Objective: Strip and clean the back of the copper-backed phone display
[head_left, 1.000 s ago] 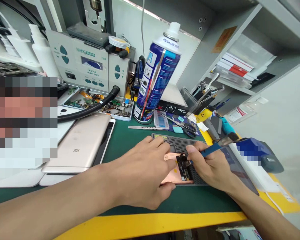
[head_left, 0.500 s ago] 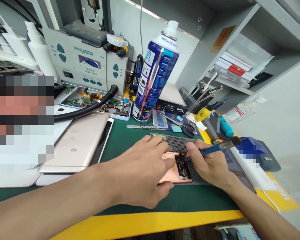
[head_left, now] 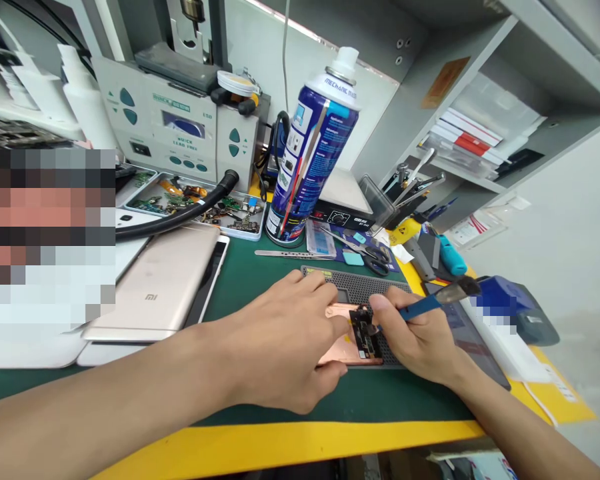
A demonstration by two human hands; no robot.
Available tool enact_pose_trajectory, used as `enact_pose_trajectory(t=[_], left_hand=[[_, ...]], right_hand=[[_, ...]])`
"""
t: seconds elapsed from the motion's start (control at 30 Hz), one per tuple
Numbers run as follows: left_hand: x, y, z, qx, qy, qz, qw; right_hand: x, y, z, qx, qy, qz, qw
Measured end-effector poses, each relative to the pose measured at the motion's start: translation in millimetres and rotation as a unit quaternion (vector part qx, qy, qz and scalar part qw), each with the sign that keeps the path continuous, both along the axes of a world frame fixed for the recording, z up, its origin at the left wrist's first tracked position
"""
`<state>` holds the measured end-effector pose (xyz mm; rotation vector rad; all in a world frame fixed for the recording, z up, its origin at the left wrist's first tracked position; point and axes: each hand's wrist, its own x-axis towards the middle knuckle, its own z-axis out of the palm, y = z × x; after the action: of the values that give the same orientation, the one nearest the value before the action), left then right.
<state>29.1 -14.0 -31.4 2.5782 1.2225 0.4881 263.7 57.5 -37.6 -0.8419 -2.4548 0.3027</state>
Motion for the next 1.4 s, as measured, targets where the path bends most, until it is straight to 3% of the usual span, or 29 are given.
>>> enact_pose_trajectory(t=[0.47, 0.63, 0.83, 0.97, 1.13, 1.3, 1.4], left_hand=[[0, 0, 2.3, 0.006, -0.004, -0.003, 1.000], [-1, 1, 2.5, -0.001, -0.024, -0.013, 1.000], [0, 0, 1.5, 0.001, -0.021, -0.008, 1.000], [0, 1, 2.1, -0.001, -0.022, -0.012, 1.000], [0, 2, 2.4, -0.002, -0.020, -0.017, 1.000], [0, 0, 2.3, 0.002, -0.008, -0.009, 1.000], [-1, -1, 1.7, 0.005, -0.007, -0.005, 1.000]], right_hand=[[-2, 3, -2.7, -0.004, -0.001, -0.001, 1.000], [-3, 7, -3.7, 0.005, 0.017, -0.034, 0.999], [-4, 6, -0.1, -0.033, 0.016, -0.020, 0.999], [-7, 9, -1.1, -0.051, 0.057, -0.054, 0.996], [-10, 7, 4.2, -0.191, 0.075, -0.078, 0.976], [-1, 15, 24.0, -0.402, 0.055, -0.056, 0.912], [12, 23, 32.5, -0.474, 0.051, -0.034, 0.878]])
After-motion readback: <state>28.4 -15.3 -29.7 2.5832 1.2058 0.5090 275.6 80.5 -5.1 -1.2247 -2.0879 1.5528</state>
